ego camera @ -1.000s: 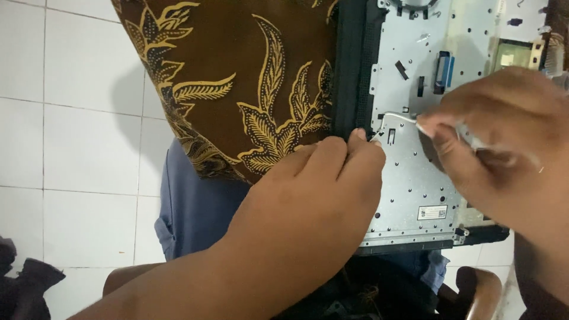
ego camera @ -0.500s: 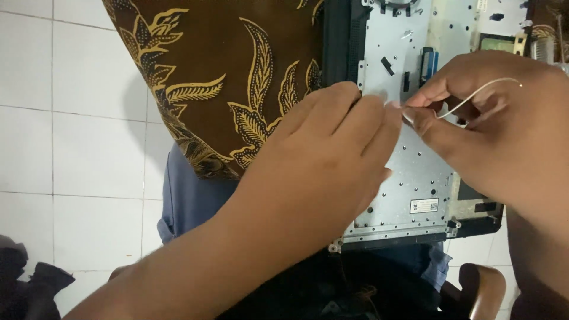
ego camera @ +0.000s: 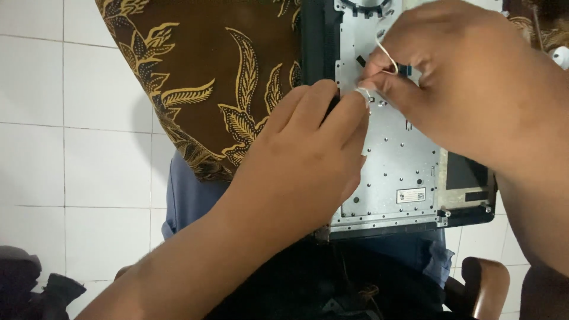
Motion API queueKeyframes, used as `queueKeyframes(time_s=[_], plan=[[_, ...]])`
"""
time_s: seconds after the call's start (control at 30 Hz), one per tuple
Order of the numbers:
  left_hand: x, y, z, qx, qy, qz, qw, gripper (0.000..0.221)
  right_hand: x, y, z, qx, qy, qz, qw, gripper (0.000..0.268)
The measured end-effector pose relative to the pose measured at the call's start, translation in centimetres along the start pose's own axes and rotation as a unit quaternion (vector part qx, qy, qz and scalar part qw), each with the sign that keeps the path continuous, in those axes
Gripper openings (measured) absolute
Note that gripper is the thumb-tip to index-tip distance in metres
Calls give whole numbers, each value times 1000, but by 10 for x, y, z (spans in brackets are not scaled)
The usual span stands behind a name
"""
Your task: Routing internal cables into the plastic guides of a laptop chassis during repair.
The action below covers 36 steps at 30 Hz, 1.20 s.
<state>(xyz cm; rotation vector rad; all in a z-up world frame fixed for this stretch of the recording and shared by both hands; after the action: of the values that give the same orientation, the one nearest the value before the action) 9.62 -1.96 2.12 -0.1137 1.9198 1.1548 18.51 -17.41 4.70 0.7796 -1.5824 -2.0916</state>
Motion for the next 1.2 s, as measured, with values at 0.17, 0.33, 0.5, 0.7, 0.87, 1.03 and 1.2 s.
queueKeyframes(time_s=[0.17,0.33,0.5,0.7,0.87,1.03,1.2], plan=[[2,1,0,5,-3,4,1000,20,-4,0,-11,16,85,14,996,9],[4,0,2,18,-2,24,1000,17,9,7,-20,20,113,-48,992,16],[6,-2,3,59,25,35,997,25,23,10,-30,3,101,-69,992,23],[7,-2,2,42,22,40,998,25,5,5,-22,-48,132,-93,986,28],[6,-2,4,73,39,33,996,22,-25,-2,-2,-23,40,8,999,9],[8,-3,6,116,78,39,989,27,-8,-2,-24,-28,63,-37,997,7],[8,-2,5,122,90,17,988,20,9,7,-20,-57,44,-58,996,11]])
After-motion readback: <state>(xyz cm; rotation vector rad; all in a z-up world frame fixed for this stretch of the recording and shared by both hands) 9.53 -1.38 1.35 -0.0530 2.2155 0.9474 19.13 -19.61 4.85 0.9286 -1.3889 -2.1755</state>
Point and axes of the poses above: each hand's wrist, its own x-axis away from the middle knuckle, its own y-axis out of the back of the hand, z = x × y, the point moved 4 cm from there along -x, towards the middle knuckle, and after that the axes turned 13 degrees about -z, right-handed, at the moved point
